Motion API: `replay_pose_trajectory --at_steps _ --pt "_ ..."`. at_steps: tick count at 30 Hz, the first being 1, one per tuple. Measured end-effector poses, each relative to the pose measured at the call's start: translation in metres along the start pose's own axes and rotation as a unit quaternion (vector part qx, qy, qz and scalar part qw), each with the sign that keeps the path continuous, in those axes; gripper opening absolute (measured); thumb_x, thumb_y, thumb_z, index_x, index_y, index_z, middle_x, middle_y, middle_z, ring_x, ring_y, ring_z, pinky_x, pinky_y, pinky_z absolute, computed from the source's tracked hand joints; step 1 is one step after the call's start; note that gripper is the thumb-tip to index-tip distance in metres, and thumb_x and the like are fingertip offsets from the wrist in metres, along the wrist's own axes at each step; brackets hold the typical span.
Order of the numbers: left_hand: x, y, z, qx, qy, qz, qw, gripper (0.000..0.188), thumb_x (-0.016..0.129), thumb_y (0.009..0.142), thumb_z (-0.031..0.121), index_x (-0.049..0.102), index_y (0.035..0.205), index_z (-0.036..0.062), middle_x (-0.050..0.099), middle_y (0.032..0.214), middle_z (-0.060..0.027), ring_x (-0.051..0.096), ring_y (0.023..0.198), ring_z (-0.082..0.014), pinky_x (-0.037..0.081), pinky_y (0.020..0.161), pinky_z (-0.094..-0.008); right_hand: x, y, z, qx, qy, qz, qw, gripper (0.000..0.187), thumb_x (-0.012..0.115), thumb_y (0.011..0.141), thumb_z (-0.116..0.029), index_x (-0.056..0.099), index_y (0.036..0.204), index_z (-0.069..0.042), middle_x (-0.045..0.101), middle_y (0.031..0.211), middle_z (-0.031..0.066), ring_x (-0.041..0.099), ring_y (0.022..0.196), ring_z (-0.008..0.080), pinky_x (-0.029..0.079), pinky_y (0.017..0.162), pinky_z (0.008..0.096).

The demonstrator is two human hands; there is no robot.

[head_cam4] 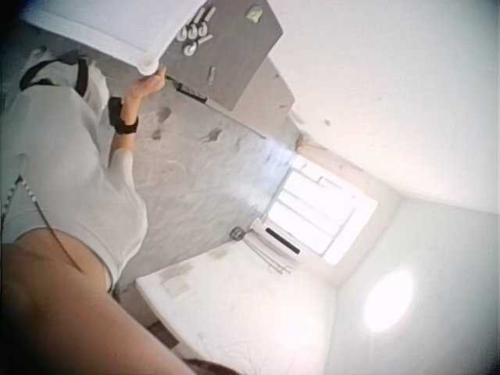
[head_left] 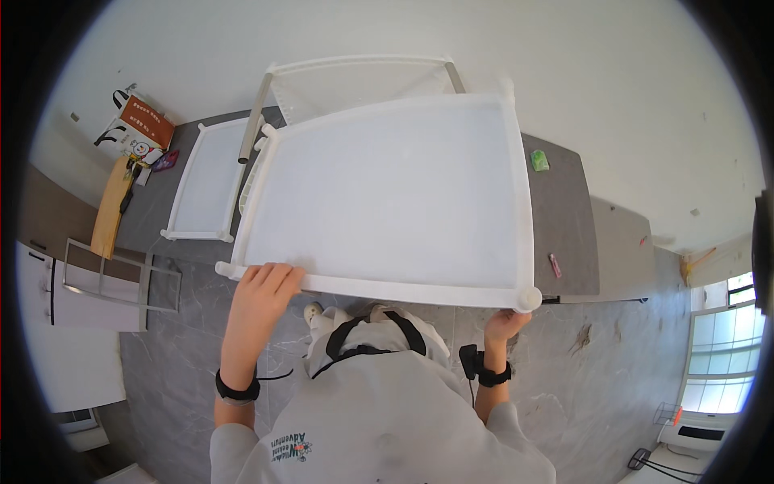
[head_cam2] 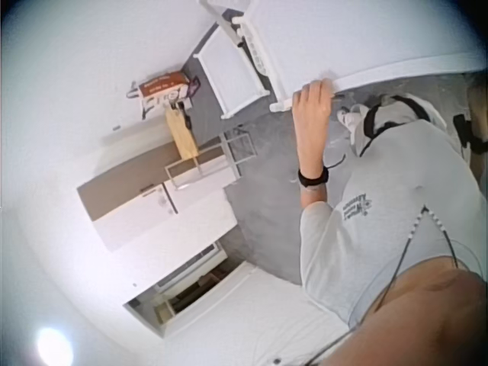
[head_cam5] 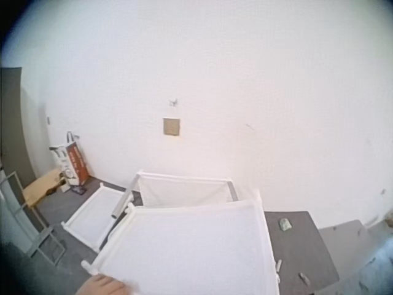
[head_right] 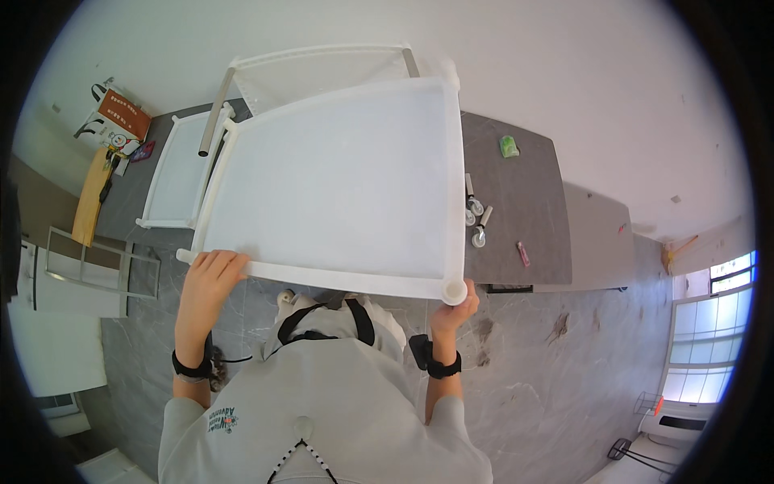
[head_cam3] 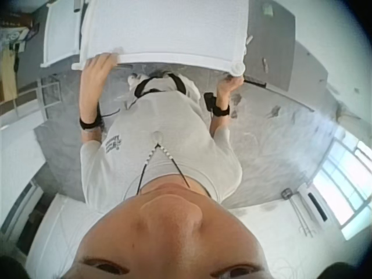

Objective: Assembling a white plastic and metal rolling storage cart.

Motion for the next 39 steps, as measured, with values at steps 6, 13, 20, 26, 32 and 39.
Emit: replay_pose_trajectory --at_steps 6,13,20,26,32,39 --pt "0.016 0.006 0.011 0.028 -0.029 -0.053 0.998 0.031 0.065 0.065 0.008 0.056 0.095 0.0018 0.054 0.086 -0.0073 0.053 0.08 -0.0239 0.04 0.07 -0.0339 -0.023 -0.044 0.076 0.215 0.12 0.109 0.963 0.043 0.035 0.094 -0.033 0.046 0.115 0.003 0.057 0.102 0.0101 0.056 0.09 0.0171 0.044 0.086 0.0316" --pt "0.027 0.026 0.013 0.053 -0.07 -0.025 0.996 0.032 0.065 0.067 0.008 0.057 0.098 0.0025 0.052 0.084 -0.0064 0.051 0.079 -0.0233 0.04 0.07 -0.0336 -0.012 -0.041 0.116 0.296 0.222 0.089 0.925 0.034 0.033 0.094 -0.032 0.048 0.102 -0.003 0.057 0.07 0.0065 0.051 0.047 0.0145 0.038 0.04 0.0247" --pt "0.047 0.034 -0.01 0.044 -0.051 -0.001 0.998 0.031 0.065 0.069 0.009 0.058 0.099 0.0036 0.052 0.086 -0.0067 0.051 0.081 -0.024 0.04 0.072 -0.0353 0.024 -0.018 0.14 0.286 0.202 0.078 0.934 0.037 0.033 0.093 -0.036 0.049 0.1 -0.004 0.055 0.067 0.0061 0.049 0.046 0.0144 0.037 0.039 0.0255" --pt "0.058 0.036 -0.034 -0.008 -0.067 0.053 0.996 0.032 0.065 0.071 0.009 0.057 0.102 0.0052 0.055 0.095 -0.0066 0.053 0.091 -0.0247 0.041 0.079 -0.0358 0.057 -0.013 0.143 0.289 0.252 0.046 0.922 0.034 0.034 0.093 -0.035 0.046 0.099 -0.004 0.05 0.065 0.005 0.046 0.047 0.0157 0.038 0.042 0.0276" --pt "0.062 0.006 -0.058 -0.142 -0.062 0.154 0.976 0.065 0.072 0.071 0.019 0.042 0.127 0.0045 0.04 0.124 -0.0145 0.039 0.115 -0.0337 0.036 0.094 -0.0401 0.048 -0.02 0.15 0.328 0.219 0.035 0.918 0.031 0.033 0.094 -0.034 0.044 0.097 -0.004 0.05 0.066 0.0069 0.047 0.05 0.0185 0.041 0.047 0.0313" --pt "0.068 -0.009 -0.083 -0.22 0.024 0.184 0.958 0.078 0.073 0.071 0.021 0.03 0.134 0.0059 0.027 0.133 -0.0183 0.03 0.121 -0.0364 0.033 0.097 -0.0439 0.037 -0.009 0.15 0.275 0.181 -0.006 0.944 0.04 0.032 0.094 -0.033 0.045 0.112 0.001 0.059 0.09 0.011 0.06 0.066 0.0217 0.048 0.055 0.031"
Point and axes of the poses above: each hand's wrist, its own y-axis towards the middle knuckle, its own x-axis out of the palm, z = x × y, the point moved 3 cm from there along y, towards the middle knuckle
